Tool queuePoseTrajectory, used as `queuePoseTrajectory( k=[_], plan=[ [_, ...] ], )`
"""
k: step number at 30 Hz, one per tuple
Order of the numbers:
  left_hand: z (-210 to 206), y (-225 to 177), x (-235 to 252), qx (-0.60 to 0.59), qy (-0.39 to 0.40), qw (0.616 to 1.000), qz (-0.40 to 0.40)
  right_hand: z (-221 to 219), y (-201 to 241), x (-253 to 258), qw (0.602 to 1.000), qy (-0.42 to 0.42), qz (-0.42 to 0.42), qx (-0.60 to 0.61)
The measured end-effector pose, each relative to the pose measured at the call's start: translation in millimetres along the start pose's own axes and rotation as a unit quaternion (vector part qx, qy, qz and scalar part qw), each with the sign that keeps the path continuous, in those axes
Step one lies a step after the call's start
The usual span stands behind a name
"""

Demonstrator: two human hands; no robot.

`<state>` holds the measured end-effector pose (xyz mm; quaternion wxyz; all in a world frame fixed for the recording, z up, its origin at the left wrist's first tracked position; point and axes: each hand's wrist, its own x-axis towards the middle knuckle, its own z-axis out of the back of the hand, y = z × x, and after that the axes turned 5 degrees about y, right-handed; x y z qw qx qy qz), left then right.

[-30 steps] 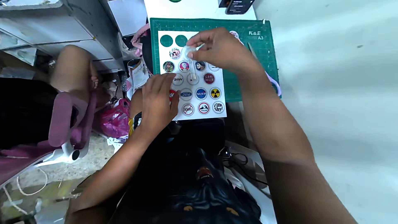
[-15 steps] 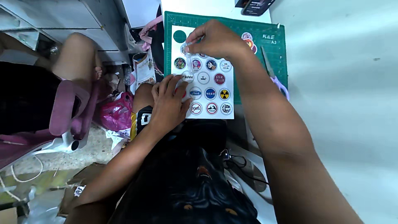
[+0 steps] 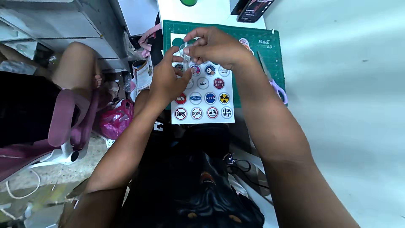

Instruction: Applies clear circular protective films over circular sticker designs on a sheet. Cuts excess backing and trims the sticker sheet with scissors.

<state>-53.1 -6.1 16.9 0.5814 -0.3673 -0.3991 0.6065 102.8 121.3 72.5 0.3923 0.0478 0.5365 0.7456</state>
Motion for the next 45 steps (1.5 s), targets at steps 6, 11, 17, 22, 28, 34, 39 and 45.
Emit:
queuePoseTrajectory(
  k=[6,11,17,22,28,34,39,45],
  plan=[
    [7,0,12,0.057,0.011,0.998,-0.014,9,-11,-11,0.999,0.034,0.04,0.012],
    [21,6,18,0.084,0.025,0.996,-0.035,4,-21,-6,0.993,-0.008,0.091,-0.072],
    [31,9,23,0.132,0.025,0.99,-0.04,-8,-29,1,0.979,-0.054,0.138,-0.138],
    [30,14,29,0.136,0.033,0.989,-0.044,-11,-34,7,0.961,-0.094,0.159,-0.208],
    [25,11,29,0.22,0.061,0.973,-0.022,-15,-44,6,0.958,-0.114,0.114,-0.235],
    [17,21,30,0.25,0.039,0.967,-0.03,-21,-60,8,0.96,-0.126,0.099,-0.228],
    [17,25,34,0.24,0.02,0.969,-0.05,-25,-69,11,0.959,-0.153,0.12,-0.206],
    [23,35,39,0.195,-0.009,0.977,-0.084,-32,-74,12,0.952,-0.185,0.127,-0.209]
  ],
)
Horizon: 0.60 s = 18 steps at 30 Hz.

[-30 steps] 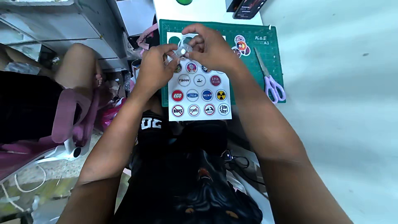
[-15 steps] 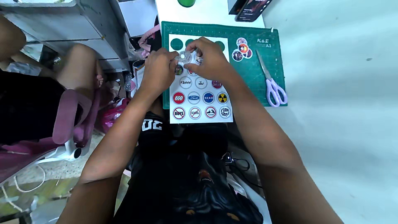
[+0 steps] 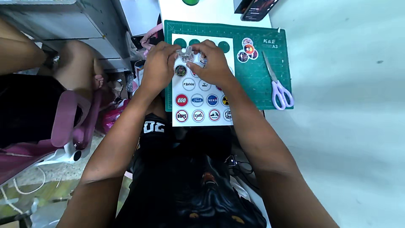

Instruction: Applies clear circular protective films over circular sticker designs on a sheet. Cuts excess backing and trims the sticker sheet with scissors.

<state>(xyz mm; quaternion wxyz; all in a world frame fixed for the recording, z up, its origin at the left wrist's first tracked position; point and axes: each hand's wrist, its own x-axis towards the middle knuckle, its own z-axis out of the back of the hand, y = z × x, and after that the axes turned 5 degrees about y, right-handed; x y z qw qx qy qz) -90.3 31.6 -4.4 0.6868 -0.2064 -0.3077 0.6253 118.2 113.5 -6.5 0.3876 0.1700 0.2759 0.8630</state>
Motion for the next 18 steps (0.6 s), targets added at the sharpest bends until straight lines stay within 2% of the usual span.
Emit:
queuePoseTrajectory(
  k=[6,18],
  plan=[
    [-2.4,5.5,-4.7,-0.101,-0.038,0.994,0.019,2.0,0.9,0.2,1.0,0.011,-0.007,-0.006],
    [-6.7,7.2,-3.1,-0.091,-0.024,0.996,-0.006,-0.2,-0.3,0.6,1.0,0.001,-0.005,0.001]
  ],
)
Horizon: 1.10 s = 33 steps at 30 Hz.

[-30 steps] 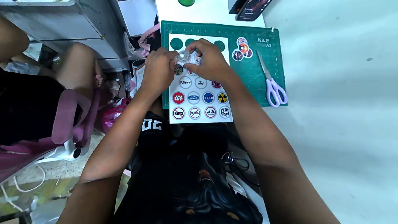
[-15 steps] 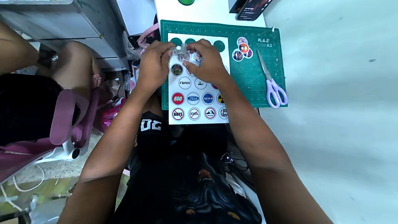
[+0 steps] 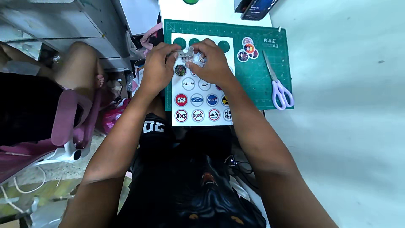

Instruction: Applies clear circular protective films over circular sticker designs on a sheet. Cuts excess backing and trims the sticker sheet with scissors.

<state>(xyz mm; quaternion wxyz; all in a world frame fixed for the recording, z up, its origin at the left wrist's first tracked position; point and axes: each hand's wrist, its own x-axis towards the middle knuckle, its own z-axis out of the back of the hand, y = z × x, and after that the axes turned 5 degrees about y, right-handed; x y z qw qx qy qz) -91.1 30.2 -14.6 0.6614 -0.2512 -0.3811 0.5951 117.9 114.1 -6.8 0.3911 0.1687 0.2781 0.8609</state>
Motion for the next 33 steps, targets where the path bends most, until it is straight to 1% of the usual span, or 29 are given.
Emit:
queuePoseTrajectory(
  k=[8,24,29,33],
  plan=[
    [1.5,3.4,0.8,0.006,0.001,1.0,-0.003,-1.3,-1.7,0.6,1.0,-0.009,0.003,-0.008],
    [0.5,4.8,0.6,0.015,0.008,1.0,-0.002,-0.3,-3.3,0.7,1.0,-0.001,0.01,0.006],
    [0.4,4.4,-0.1,0.012,0.005,1.0,0.003,1.1,-1.2,0.6,1.0,0.004,-0.004,0.016],
    [-0.3,3.4,-3.3,0.037,-0.003,0.999,-0.021,0.0,-3.0,0.6,1.0,-0.014,0.008,0.026]
  ],
)
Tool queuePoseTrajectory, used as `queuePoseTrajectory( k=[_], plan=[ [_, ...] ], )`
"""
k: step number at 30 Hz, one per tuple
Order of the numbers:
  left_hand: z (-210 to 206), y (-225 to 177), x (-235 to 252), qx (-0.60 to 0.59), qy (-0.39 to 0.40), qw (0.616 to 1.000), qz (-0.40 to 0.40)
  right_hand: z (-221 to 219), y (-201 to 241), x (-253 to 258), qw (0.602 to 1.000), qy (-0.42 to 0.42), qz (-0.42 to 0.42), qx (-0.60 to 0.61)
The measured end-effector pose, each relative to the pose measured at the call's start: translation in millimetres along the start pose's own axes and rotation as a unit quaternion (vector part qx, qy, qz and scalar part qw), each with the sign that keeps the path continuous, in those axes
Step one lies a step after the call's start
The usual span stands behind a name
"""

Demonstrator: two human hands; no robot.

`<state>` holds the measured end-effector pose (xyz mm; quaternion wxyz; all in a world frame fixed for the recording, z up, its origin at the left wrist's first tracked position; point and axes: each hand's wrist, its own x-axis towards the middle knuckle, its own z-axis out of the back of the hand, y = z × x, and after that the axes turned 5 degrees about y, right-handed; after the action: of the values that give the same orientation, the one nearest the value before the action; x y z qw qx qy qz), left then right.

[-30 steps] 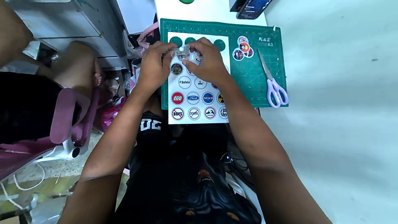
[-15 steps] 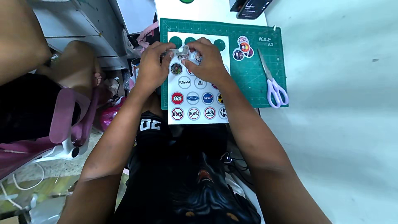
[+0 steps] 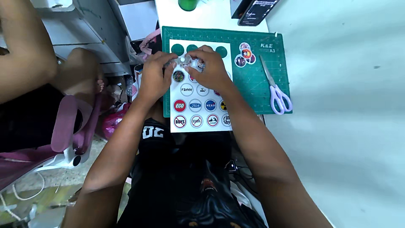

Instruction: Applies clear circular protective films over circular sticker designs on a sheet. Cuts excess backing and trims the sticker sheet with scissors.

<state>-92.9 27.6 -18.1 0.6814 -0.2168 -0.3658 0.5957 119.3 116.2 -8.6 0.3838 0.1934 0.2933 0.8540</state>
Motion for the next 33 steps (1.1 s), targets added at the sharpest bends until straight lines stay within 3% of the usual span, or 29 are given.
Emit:
queuePoseTrajectory(
  k=[14,33],
  plan=[
    [-8,-7,-15,0.083,-0.001,0.996,-0.025,1,9,-6,1.0,-0.009,-0.013,-0.018],
    [-9,-6,-16,0.076,-0.008,0.997,-0.022,0,9,-6,1.0,-0.014,-0.002,-0.013]
  ],
)
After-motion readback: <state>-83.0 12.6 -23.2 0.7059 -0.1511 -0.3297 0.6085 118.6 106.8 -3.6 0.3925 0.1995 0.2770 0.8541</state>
